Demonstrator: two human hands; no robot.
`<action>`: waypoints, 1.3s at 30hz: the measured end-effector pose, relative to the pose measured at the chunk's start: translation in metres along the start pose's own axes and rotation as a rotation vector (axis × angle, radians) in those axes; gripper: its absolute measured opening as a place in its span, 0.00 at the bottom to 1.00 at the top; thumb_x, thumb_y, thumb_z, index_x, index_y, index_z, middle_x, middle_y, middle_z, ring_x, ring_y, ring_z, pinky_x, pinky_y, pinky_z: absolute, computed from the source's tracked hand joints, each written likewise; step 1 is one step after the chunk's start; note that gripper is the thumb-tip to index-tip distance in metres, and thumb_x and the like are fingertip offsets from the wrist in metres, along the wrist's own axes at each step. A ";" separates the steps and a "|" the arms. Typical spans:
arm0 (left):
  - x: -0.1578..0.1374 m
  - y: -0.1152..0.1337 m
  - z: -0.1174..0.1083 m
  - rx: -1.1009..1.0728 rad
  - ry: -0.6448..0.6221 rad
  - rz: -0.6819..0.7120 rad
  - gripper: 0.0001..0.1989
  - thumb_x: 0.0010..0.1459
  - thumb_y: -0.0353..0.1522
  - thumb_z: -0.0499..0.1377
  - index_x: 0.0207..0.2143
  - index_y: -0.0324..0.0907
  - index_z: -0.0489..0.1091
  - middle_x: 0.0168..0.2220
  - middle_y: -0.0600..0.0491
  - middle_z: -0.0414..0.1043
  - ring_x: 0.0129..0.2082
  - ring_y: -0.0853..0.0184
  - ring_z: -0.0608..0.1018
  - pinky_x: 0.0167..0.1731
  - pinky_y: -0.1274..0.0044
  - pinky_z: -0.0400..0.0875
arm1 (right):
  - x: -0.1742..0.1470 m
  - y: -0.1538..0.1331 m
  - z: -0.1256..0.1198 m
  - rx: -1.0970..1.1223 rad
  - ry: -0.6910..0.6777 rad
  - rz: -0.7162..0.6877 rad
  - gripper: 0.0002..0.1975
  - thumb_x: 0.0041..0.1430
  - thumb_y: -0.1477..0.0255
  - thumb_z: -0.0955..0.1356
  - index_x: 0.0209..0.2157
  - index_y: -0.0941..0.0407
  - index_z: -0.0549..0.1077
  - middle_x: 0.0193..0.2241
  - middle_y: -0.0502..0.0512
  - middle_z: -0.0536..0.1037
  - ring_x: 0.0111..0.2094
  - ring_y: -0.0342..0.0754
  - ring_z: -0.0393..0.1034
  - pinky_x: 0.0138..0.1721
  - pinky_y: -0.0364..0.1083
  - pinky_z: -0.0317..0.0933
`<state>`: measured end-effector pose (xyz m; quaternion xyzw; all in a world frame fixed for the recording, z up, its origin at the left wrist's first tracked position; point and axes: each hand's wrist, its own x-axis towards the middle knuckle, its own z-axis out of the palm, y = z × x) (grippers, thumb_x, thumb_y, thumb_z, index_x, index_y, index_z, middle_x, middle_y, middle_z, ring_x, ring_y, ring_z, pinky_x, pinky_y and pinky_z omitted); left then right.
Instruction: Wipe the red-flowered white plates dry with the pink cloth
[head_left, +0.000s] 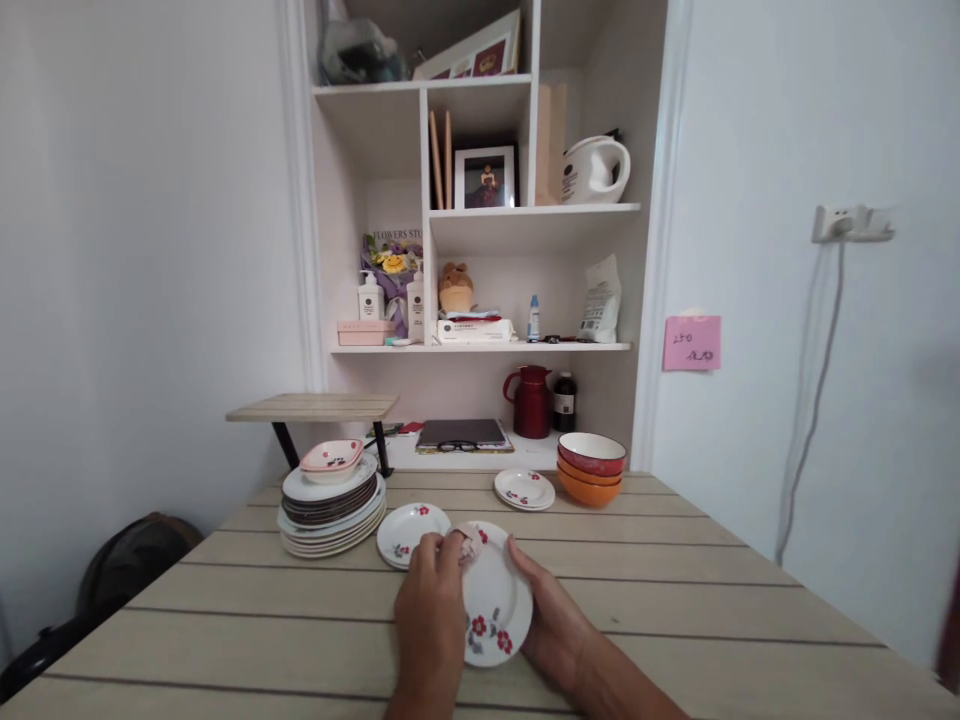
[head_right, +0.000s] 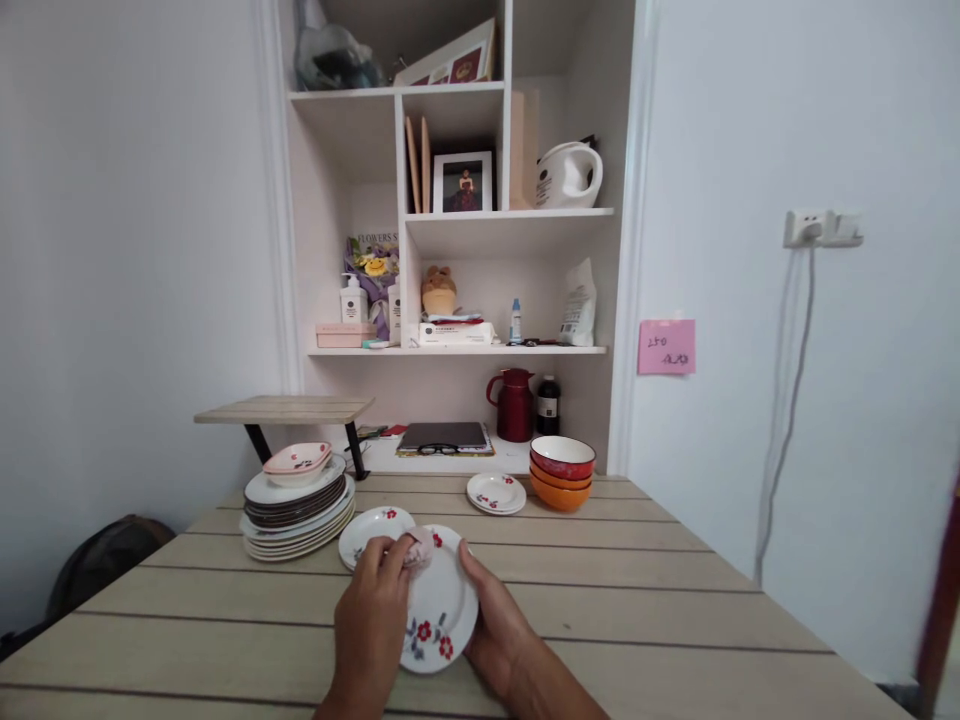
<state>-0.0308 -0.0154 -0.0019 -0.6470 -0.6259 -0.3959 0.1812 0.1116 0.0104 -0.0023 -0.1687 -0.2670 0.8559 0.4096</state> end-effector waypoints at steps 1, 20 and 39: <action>-0.001 0.001 0.000 0.006 -0.011 0.018 0.18 0.59 0.23 0.53 0.48 0.48 0.71 0.41 0.52 0.70 0.40 0.67 0.74 0.35 0.79 0.68 | 0.000 -0.003 -0.002 0.011 0.013 -0.009 0.28 0.59 0.56 0.66 0.53 0.63 0.71 0.44 0.65 0.80 0.46 0.56 0.75 0.53 0.55 0.60; 0.000 0.007 -0.003 -0.015 -0.149 -0.020 0.18 0.62 0.26 0.49 0.50 0.49 0.70 0.43 0.52 0.69 0.41 0.66 0.73 0.36 0.78 0.67 | 0.000 -0.007 0.000 0.012 0.090 -0.033 0.27 0.59 0.56 0.66 0.49 0.64 0.73 0.40 0.64 0.82 0.42 0.56 0.76 0.51 0.55 0.62; 0.001 0.010 -0.006 -0.104 -0.198 -0.109 0.18 0.62 0.26 0.49 0.51 0.48 0.69 0.44 0.50 0.68 0.44 0.64 0.74 0.39 0.76 0.68 | 0.001 -0.008 -0.004 0.040 0.106 -0.046 0.24 0.59 0.58 0.67 0.49 0.61 0.73 0.39 0.63 0.82 0.42 0.56 0.76 0.51 0.55 0.61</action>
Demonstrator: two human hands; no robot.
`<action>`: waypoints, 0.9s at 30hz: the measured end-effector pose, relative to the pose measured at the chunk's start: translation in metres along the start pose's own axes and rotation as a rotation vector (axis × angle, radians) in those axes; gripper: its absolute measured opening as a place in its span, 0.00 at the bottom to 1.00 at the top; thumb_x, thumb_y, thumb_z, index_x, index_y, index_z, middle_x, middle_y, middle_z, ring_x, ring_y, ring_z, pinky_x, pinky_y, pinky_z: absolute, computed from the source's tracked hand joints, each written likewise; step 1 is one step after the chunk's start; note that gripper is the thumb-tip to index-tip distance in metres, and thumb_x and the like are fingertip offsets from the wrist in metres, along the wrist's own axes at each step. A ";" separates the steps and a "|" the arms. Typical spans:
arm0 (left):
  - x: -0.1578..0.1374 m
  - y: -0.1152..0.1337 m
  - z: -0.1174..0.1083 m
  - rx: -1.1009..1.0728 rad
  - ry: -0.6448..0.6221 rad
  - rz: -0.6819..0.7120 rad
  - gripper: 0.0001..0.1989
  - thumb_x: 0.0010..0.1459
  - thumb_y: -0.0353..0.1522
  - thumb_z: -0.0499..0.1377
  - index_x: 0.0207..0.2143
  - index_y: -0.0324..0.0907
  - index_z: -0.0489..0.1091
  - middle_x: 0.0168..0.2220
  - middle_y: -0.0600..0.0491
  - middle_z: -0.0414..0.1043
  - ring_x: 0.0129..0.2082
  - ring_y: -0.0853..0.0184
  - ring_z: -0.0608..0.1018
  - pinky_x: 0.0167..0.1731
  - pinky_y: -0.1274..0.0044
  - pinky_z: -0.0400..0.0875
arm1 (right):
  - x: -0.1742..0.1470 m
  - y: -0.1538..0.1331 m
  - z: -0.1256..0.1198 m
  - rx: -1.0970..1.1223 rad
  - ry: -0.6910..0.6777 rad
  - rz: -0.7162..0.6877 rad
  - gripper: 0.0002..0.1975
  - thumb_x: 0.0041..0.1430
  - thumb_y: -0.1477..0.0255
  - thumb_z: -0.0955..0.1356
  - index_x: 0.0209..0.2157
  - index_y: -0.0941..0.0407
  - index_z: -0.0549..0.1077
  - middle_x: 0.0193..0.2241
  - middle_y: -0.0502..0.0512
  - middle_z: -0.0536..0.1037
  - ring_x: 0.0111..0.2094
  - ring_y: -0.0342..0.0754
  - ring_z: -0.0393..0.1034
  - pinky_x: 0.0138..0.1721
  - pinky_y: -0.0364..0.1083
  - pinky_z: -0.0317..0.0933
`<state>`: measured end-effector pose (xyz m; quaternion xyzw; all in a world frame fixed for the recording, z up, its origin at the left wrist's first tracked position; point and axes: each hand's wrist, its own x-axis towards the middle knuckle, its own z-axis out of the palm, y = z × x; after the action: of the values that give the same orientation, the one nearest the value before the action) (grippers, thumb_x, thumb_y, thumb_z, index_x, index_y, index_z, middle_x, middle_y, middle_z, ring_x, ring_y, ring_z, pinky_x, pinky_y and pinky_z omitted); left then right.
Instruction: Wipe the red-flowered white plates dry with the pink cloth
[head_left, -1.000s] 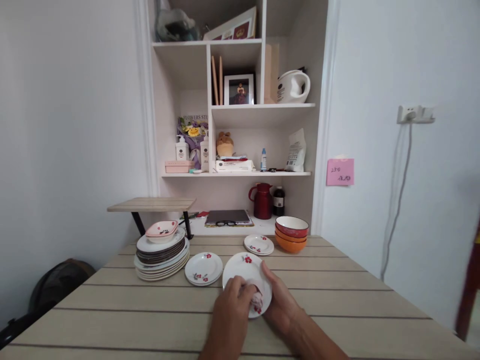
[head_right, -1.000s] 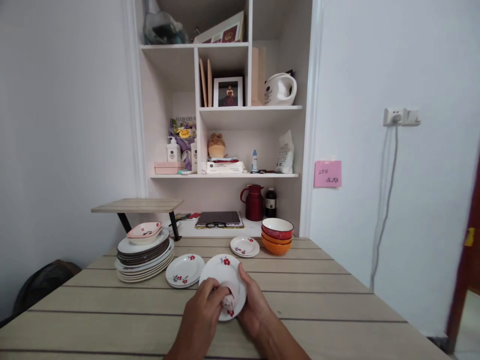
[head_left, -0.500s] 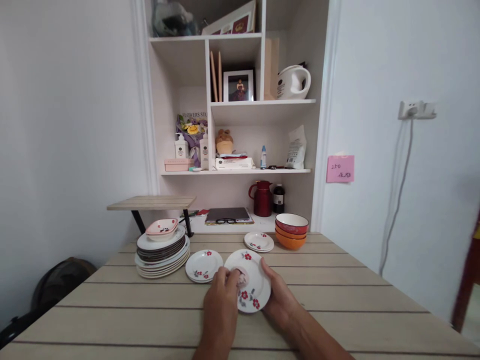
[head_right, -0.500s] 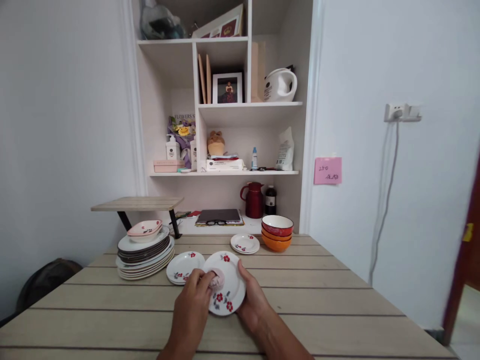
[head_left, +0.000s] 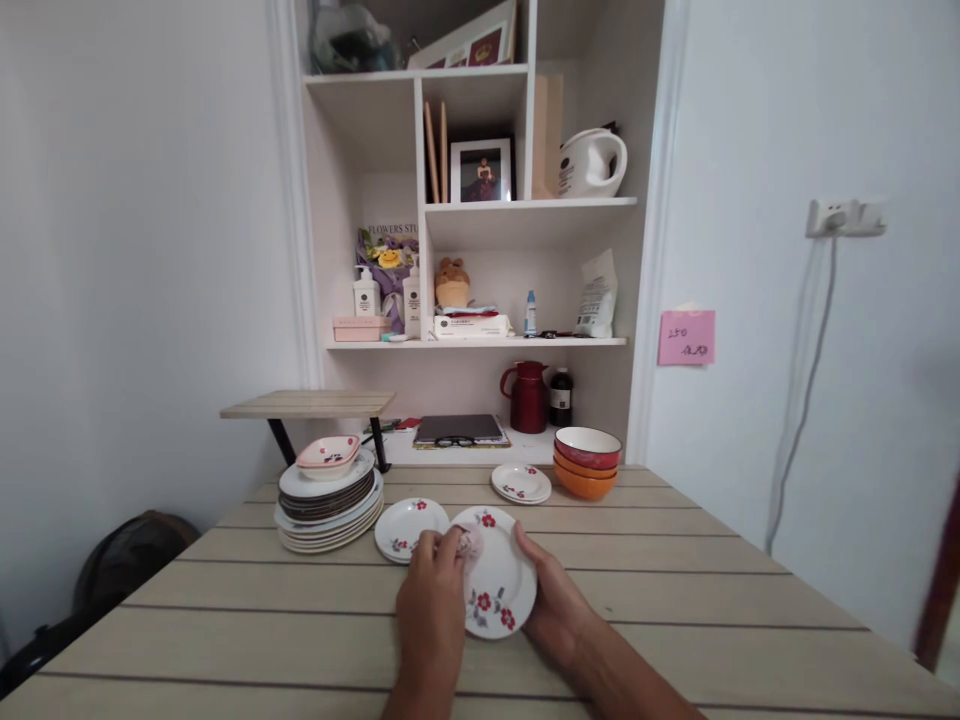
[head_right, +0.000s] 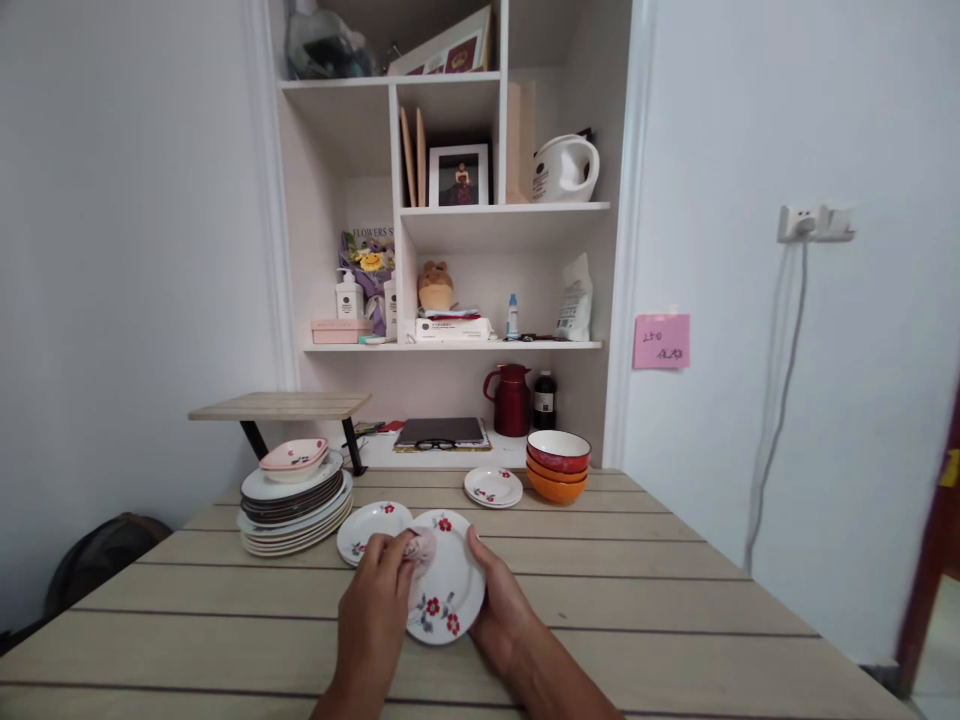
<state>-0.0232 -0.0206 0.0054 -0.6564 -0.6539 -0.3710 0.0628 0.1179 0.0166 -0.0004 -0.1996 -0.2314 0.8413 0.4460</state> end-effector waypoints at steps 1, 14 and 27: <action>0.000 0.000 -0.001 0.020 -0.001 0.005 0.18 0.62 0.26 0.49 0.51 0.48 0.69 0.44 0.50 0.68 0.44 0.64 0.74 0.39 0.76 0.68 | 0.000 -0.001 0.000 0.002 0.006 -0.005 0.24 0.59 0.58 0.67 0.49 0.61 0.73 0.39 0.62 0.82 0.42 0.56 0.76 0.52 0.55 0.61; -0.008 0.017 0.003 -0.217 -0.170 0.308 0.22 0.57 0.21 0.50 0.47 0.51 0.72 0.43 0.53 0.70 0.44 0.67 0.73 0.43 0.78 0.69 | -0.004 -0.007 -0.004 -0.049 -0.069 0.043 0.28 0.58 0.53 0.66 0.46 0.64 0.75 0.37 0.64 0.82 0.39 0.54 0.76 0.46 0.50 0.64; 0.001 -0.005 -0.005 0.007 0.086 -0.001 0.18 0.62 0.27 0.50 0.52 0.50 0.69 0.44 0.52 0.70 0.43 0.65 0.74 0.38 0.78 0.68 | -0.006 0.005 0.006 -0.035 -0.013 -0.015 0.28 0.59 0.59 0.67 0.55 0.62 0.68 0.43 0.64 0.81 0.44 0.56 0.76 0.52 0.55 0.63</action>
<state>-0.0304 -0.0225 0.0074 -0.6393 -0.6521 -0.3968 0.0931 0.1143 0.0077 0.0019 -0.2002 -0.2502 0.8350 0.4472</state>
